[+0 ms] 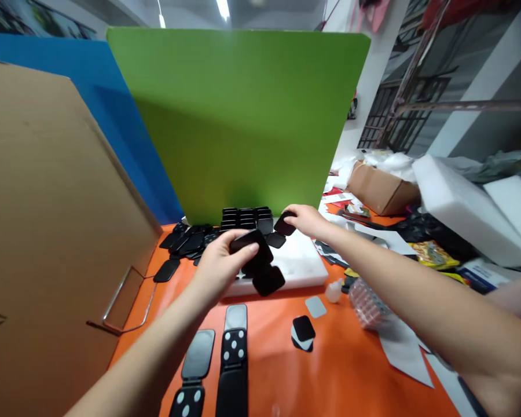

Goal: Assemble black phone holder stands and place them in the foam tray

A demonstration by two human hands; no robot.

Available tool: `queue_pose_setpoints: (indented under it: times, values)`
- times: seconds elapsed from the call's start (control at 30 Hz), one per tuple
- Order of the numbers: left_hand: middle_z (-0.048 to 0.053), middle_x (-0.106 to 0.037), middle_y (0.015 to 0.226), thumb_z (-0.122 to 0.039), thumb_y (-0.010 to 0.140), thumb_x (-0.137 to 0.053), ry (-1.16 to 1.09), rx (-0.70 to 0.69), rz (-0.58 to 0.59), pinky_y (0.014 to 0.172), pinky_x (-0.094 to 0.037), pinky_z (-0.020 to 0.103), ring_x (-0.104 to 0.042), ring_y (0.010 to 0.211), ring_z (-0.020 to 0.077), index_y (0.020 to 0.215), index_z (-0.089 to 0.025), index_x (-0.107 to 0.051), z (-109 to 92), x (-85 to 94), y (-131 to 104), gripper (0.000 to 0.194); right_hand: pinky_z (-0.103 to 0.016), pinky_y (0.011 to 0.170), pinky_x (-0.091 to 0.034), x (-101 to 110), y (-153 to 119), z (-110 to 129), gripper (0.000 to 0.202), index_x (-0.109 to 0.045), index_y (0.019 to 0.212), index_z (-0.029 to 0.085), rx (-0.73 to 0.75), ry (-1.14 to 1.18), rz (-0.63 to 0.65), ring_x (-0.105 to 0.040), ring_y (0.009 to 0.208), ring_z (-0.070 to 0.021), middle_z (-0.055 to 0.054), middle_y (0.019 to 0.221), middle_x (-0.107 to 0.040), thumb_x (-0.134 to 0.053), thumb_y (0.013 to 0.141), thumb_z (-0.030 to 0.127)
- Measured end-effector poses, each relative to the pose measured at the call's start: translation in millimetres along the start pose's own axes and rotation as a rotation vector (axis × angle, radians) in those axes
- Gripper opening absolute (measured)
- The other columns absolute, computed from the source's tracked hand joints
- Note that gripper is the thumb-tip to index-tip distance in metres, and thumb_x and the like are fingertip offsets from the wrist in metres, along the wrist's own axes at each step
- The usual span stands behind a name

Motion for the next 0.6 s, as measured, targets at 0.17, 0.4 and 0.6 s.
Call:
queue_pose_setpoints:
  times: [0.17,0.4,0.6]
  values:
    - [0.0,-0.061,0.085,-0.029,0.074,-0.06,0.176,-0.273,-0.028,0.072,-0.048,0.03,-0.059,0.079,0.0164,0.091,-0.02,-0.056,-19.5,7.5,56.7,0.02,-0.026,0.071,-0.039,-31.0,42.4,9.1,0.02,-0.064,0.092,0.023,0.133,-0.017,0.088,-0.057,0.085,-0.0194,-0.003,0.095,-0.066,-0.049,0.08,0.02]
    - [0.0,-0.062,0.088,-0.025,0.077,-0.054,0.351,-0.391,-0.014,0.074,-0.047,0.029,-0.059,0.081,0.0159,0.093,-0.021,-0.056,-18.0,3.0,94.4,0.016,-0.022,0.06,-0.039,-55.4,63.3,8.4,0.019,-0.066,0.085,0.02,0.155,0.102,0.261,-0.057,0.073,-0.0166,0.0,0.084,-0.068,-0.05,0.079,0.028]
    - [0.0,-0.062,0.09,-0.027,0.077,-0.054,0.447,-0.397,-0.013,0.075,-0.046,0.029,-0.059,0.083,0.0166,0.095,-0.021,-0.055,-4.5,-0.2,111.0,0.019,-0.021,0.062,-0.042,-80.6,62.0,-5.5,0.015,-0.066,0.079,0.019,0.11,0.206,0.292,-0.057,0.072,-0.0159,0.0,0.084,-0.068,-0.055,0.073,0.026]
Point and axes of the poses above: each hand's wrist, its own y-axis towards the middle knuckle, its own x-axis out of the back of the hand, z = x × y, the point moved 4 cm from there along y, towards the middle knuckle
